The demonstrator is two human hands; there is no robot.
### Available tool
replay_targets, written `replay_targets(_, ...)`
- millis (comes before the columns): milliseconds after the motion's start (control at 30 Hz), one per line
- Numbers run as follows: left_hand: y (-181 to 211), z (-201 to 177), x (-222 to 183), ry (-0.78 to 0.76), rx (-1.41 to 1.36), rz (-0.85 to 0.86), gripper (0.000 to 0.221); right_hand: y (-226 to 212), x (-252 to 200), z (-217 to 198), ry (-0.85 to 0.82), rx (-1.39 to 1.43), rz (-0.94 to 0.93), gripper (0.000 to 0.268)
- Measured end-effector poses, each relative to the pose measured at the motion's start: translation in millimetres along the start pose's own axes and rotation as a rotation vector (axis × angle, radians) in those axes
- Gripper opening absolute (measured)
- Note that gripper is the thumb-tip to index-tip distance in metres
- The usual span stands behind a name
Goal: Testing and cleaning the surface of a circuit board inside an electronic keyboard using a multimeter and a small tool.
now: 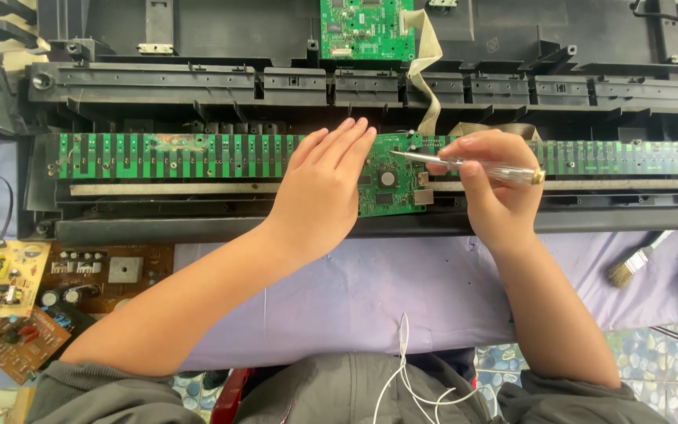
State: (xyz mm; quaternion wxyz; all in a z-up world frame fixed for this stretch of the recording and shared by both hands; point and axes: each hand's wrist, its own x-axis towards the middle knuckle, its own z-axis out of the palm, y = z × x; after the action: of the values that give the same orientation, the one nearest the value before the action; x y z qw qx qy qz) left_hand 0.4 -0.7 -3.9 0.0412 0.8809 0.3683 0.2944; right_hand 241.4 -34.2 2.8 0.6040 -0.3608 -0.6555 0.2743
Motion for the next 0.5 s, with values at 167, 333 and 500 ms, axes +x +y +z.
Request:
replay_targets(167, 3.0, -2.2, 0.7, 0.016, -0.019, -0.012, 0.057, -9.8, -1.3, 1.6, -0.061, -0.022, 0.065, 0.021)
replay_targets(333, 1.3, 1.9, -0.6, 0.021, -0.063, -0.011, 0.041, -10.9, -1.5, 1.6, -0.068, -0.041, 0.084, 0.020)
replay_targets(500, 1.4, 4.3, -2.3, 0.096, -0.065, 0.009, 0.029, -9.1, -2.4, 1.6, -0.047, -0.036, 0.124, 0.017)
